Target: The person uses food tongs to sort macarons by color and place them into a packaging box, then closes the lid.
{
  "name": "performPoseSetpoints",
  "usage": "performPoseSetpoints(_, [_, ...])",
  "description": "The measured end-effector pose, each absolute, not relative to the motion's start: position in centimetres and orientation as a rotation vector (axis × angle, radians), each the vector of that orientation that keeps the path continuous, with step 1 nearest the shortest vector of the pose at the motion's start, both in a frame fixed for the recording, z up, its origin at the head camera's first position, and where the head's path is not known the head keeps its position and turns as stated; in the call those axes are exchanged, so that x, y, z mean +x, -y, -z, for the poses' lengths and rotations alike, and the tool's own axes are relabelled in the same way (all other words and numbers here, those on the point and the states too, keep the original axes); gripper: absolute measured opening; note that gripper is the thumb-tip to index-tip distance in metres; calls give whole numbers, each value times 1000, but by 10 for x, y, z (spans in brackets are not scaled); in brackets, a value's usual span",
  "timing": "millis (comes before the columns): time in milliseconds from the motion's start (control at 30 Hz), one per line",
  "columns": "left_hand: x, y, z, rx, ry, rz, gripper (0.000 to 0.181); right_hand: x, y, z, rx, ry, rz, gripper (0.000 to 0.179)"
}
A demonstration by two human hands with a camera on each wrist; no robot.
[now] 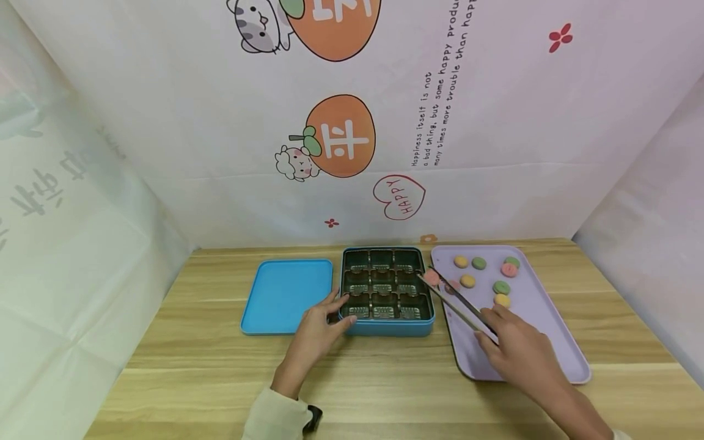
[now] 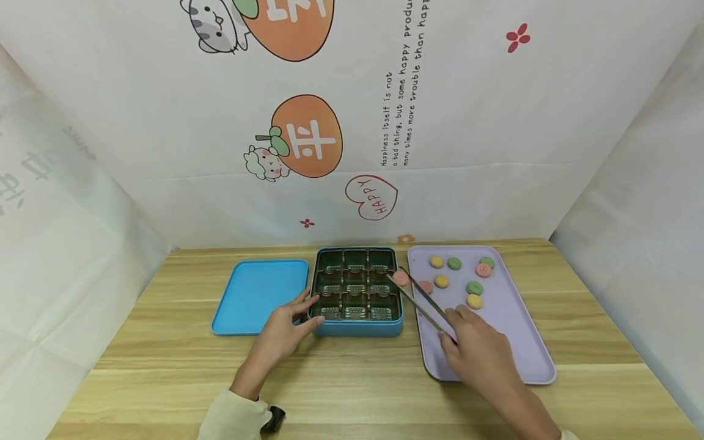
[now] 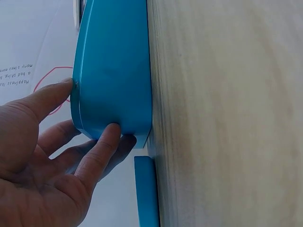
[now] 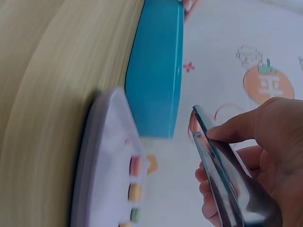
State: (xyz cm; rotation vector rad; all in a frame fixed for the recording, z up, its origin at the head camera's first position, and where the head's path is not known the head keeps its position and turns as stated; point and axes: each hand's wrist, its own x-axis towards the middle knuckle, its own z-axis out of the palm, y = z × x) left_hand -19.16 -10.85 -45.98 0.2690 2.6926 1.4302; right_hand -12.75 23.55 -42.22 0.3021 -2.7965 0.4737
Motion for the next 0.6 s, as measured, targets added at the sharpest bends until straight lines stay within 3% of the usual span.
performPoseSetpoints(600, [-192,108,459,268,-2708,-1426,60,-130,-164,417,546,2876,-415,33])
